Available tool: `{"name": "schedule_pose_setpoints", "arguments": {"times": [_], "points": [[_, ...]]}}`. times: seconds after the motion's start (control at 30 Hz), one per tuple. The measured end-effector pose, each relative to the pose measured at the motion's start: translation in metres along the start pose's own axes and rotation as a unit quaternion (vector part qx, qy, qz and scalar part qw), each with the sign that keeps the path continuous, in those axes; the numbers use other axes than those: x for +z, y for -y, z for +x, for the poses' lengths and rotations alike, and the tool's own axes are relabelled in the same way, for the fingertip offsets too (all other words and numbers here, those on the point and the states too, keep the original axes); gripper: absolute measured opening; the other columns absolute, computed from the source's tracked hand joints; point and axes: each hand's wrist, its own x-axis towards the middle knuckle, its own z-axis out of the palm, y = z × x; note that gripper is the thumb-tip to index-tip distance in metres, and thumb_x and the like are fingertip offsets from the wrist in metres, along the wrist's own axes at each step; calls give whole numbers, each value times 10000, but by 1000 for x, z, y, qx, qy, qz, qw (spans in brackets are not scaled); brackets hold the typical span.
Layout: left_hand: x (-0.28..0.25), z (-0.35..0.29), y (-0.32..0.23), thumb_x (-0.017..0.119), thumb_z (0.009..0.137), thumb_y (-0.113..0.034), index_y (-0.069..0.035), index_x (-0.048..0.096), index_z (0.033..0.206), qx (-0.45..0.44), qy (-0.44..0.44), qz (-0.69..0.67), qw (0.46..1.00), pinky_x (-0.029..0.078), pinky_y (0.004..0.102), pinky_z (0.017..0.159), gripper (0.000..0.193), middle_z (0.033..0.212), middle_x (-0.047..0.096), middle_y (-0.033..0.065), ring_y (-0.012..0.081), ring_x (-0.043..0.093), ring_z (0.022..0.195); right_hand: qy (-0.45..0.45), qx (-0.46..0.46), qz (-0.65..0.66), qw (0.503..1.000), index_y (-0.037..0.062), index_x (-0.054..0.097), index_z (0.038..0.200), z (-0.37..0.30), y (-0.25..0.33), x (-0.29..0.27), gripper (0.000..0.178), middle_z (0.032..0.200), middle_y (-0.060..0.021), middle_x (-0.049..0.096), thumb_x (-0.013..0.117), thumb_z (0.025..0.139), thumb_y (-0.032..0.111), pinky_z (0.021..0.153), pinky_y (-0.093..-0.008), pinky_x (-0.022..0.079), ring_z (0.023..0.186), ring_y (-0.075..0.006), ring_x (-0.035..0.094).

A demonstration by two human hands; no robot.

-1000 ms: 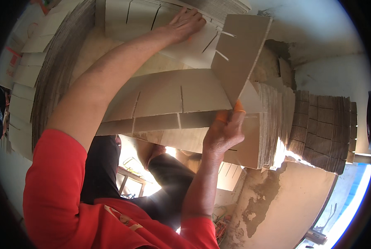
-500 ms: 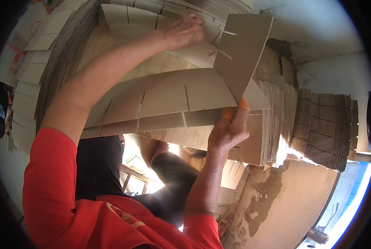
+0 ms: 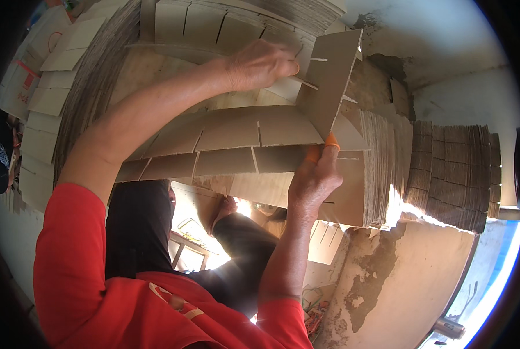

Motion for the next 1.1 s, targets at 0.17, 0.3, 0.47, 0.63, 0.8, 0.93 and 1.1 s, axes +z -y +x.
{"name": "schedule_pose_setpoints", "arguments": {"times": [0.17, 0.3, 0.47, 0.63, 0.8, 0.93, 1.1], "points": [[-2, -5, -5, 606, 686, -16, -30, 572, 750, 0, -2, -19, 1000, 505, 361, 576, 74, 734, 569, 63, 227, 592, 751, -26, -41, -26, 998, 22, 544, 1194, -1, -4, 1, 340, 956, -189, 663, 550, 858, -26, 587, -361, 521, 763, -302, 667], [-13, -1, -13, 598, 683, 5, -21, 553, 729, -18, -10, -50, 999, 479, 366, 557, 69, 704, 558, 73, 234, 582, 716, 2, -27, -27, 999, 8, 536, 1179, -1, -3, -1, 332, 906, -187, 661, 549, 849, -25, 561, -371, 514, 729, -317, 659], [-28, -3, -46, 655, 670, -30, -30, 598, 772, 4, -23, -123, 992, 485, 367, 616, 116, 717, 592, 83, 251, 597, 713, 45, -2, -101, 994, 4, 530, 1163, 0, -13, 5, 326, 842, -177, 651, 539, 839, -34, 518, -377, 493, 657, -323, 634], [-57, 8, -31, 799, 680, -260, 8, 616, 857, -147, 137, -321, 926, 461, 342, 637, 370, 803, 610, 118, 234, 560, 718, -32, -76, -37, 996, -29, 531, 1125, -1, -18, 11, 302, 843, -171, 649, 531, 825, -59, 490, -371, 483, 626, -311, 616], [-59, 43, 13, 799, 681, -253, -8, 579, 941, -226, 123, -128, 958, 452, 370, 735, 420, 893, 580, 113, 249, 543, 884, -34, -81, -22, 996, -56, 542, 1078, -4, -19, 11, 275, 879, -172, 651, 538, 805, -90, 504, -335, 492, 620, -288, 613], [7, 29, 65, 775, 709, -222, -31, 525, 1037, -158, 114, 121, 973, 411, 378, 843, 455, 991, 547, 96, 239, 486, 1057, -22, -73, -10, 997, -65, 551, 1064, -4, -9, 13, 302, 886, -163, 650, 535, 768, -122, 519, -309, 496, 622, -262, 616], [58, 12, 78, 677, 744, -108, -64, 515, 1051, -160, 64, 95, 980, 362, 404, 943, 350, 1065, 532, 64, 234, 455, 1122, -11, -54, 0, 998, -21, 565, 1127, -5, -4, 8, 344, 888, -128, 656, 534, 796, -110, 557, -290, 509, 654, -205, 631]]}}
